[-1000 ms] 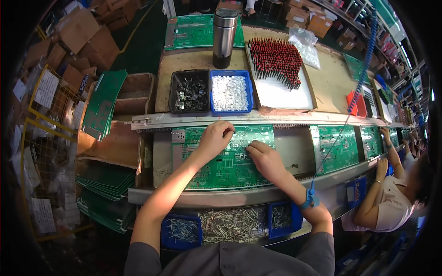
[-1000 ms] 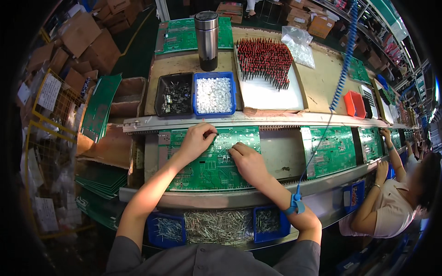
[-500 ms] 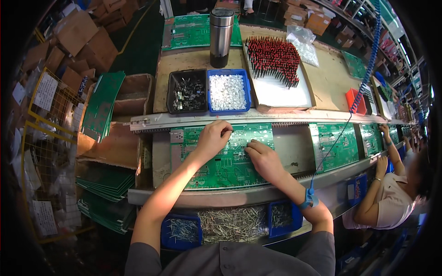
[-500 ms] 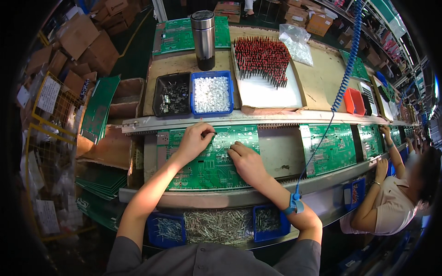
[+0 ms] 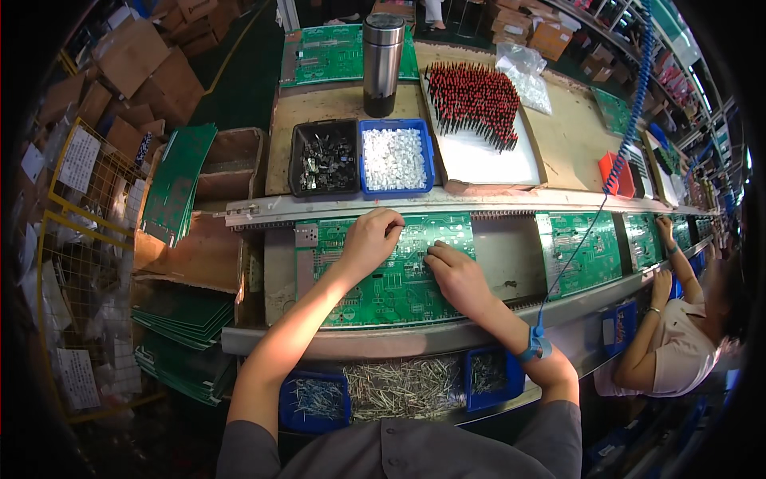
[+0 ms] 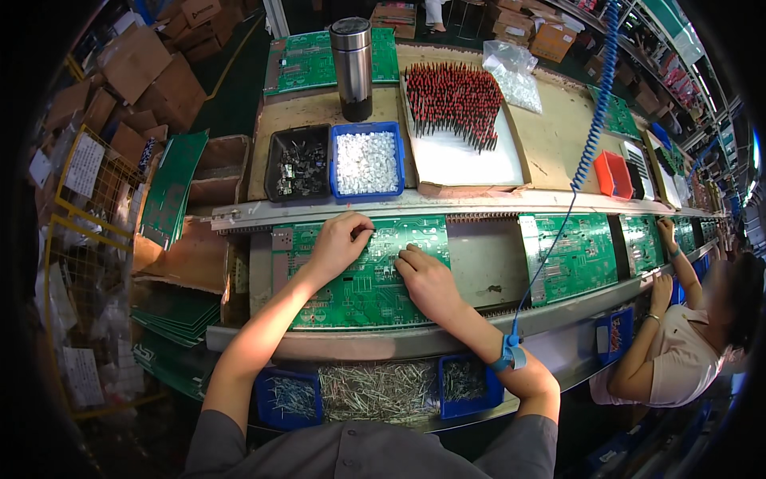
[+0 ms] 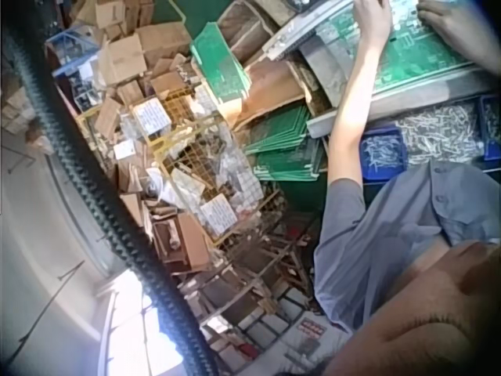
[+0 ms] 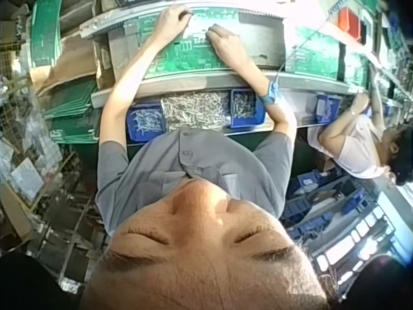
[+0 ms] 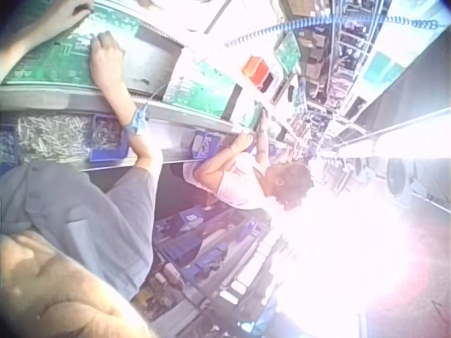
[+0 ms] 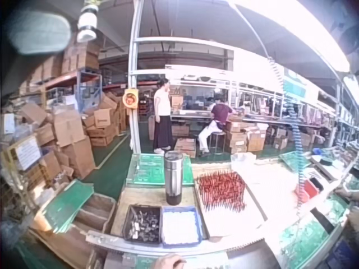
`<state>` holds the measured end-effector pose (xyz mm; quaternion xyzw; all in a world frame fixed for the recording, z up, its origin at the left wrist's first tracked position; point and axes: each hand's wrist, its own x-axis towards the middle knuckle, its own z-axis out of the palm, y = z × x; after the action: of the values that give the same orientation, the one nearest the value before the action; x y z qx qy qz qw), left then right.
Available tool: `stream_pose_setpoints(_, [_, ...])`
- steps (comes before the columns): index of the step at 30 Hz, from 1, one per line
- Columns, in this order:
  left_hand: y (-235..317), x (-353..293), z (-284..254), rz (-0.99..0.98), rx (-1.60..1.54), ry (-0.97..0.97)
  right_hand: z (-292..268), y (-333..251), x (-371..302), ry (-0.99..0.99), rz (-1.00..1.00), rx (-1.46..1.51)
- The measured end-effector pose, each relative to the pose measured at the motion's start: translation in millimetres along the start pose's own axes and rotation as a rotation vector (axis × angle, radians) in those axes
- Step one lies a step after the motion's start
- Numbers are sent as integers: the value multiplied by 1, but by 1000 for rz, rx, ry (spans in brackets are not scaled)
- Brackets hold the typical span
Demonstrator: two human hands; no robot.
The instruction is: The person assembles circuit boards along a conveyor line by picking electronic components from storage bins and inserting them into the boards by hand.
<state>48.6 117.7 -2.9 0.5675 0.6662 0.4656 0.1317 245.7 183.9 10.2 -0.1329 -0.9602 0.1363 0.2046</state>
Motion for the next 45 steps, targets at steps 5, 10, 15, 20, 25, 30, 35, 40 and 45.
stream_pose_setpoints(5, [3, -1, 3, -19, 36, 31, 0, -1, 0, 3, -19, -45])
stream_pose_setpoints(10, [6, 1, 7, -32, 65, 57, 4, 2, -3, -9, -15, -58])
stream_pose_setpoints(15, [9, 1, 10, -47, 212, 0, 3, 1, 0, 20, -34, -63])
stream_pose_setpoints(20, [3, 4, -2, -76, 159, -61, 3, -2, 1, 9, -6, -29])
stream_pose_setpoints(25, [-2, 22, -44, -26, 168, 41, 1, -3, -3, 18, -2, -23])
stream_pose_setpoints(30, [-42, 55, -99, 116, 597, 105, 3, -4, -1, -27, 19, -11])
stream_pose_setpoints(35, [-60, 66, -105, 215, 733, -62, 2, -2, 0, -20, 25, -8])
stream_pose_setpoints(40, [-65, 73, -104, 388, 859, -130, 4, -3, 1, 23, 10, -25])
stream_pose_setpoints(45, [-61, 77, -101, 452, 928, -188, 6, -4, 0, 38, 27, -32])
